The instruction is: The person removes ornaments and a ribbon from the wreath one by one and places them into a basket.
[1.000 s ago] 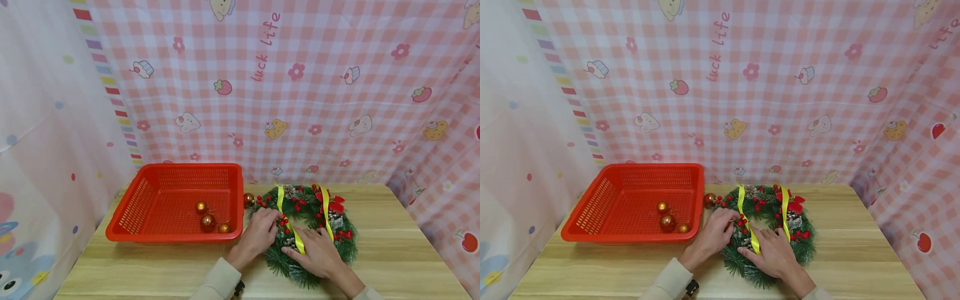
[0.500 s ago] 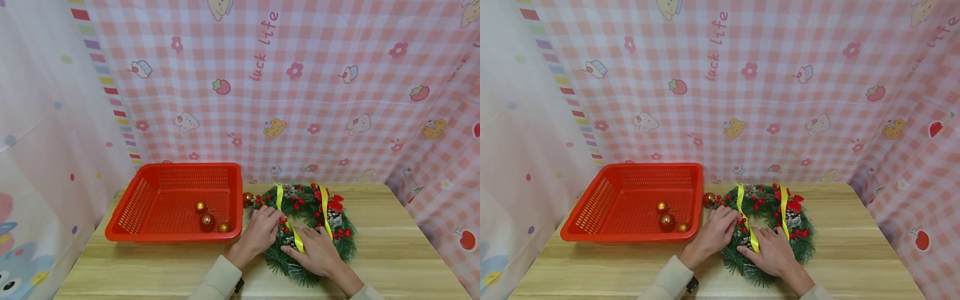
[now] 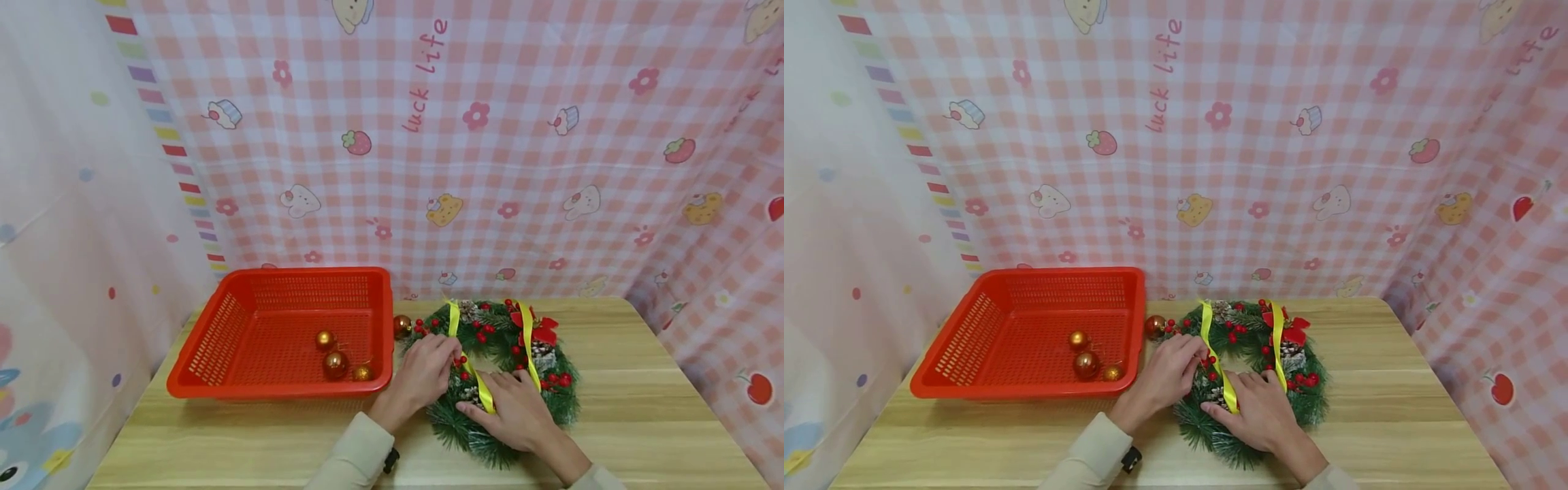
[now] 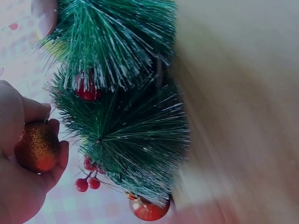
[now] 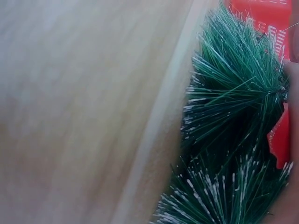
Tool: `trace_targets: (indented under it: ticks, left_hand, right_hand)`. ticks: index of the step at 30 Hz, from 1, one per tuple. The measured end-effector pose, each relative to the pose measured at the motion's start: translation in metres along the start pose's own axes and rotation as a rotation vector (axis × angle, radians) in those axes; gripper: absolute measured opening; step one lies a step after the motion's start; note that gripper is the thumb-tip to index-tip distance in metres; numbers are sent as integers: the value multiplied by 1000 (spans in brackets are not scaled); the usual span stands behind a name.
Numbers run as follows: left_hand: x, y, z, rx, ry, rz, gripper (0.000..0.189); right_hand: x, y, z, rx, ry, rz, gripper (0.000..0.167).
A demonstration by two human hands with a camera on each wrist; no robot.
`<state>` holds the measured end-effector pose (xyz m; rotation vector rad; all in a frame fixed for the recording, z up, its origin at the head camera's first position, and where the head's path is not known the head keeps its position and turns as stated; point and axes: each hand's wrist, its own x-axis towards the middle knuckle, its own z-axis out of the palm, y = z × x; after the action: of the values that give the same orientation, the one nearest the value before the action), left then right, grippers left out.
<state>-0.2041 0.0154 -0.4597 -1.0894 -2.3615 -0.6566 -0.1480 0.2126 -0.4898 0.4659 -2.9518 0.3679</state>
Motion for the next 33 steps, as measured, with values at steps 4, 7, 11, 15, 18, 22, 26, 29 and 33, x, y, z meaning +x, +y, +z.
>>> trace_targets:
  ticks: [4, 7, 11, 15, 18, 22, 26, 29, 33]
  left_hand:
    - [3, 0, 0, -26, -10, -2, 12]
    - [6, 1, 0, -50, -35, -31, 13]
    - [8, 2, -1, -61, -65, -97, 13]
    - [9, 2, -1, -58, -67, -138, 13]
    - [9, 1, 0, -57, -57, -143, 12]
    - [9, 1, 1, -65, -45, -142, 12]
    - [10, 2, 1, -113, -74, -166, 14]
    - [12, 3, 1, -144, -110, -194, 15]
    - [14, 2, 2, -150, -118, -221, 18]
  right_hand:
    - [0, 0, 0, 2, 2, -4, 75]
    - [1, 0, 0, 11, -5, -6, 75]
    - [1, 0, 1, 10, -3, -7, 75]
    - [0, 0, 0, 7, 2, -8, 75]
    - [0, 0, 0, 8, -2, -6, 75]
    - [0, 0, -1, -1, -5, -6, 76]
    - [-1, 1, 0, -11, 1, -11, 76]
    - [-1, 1, -1, -13, -3, -10, 76]
    - [0, 1, -1, -11, -14, -4, 77]
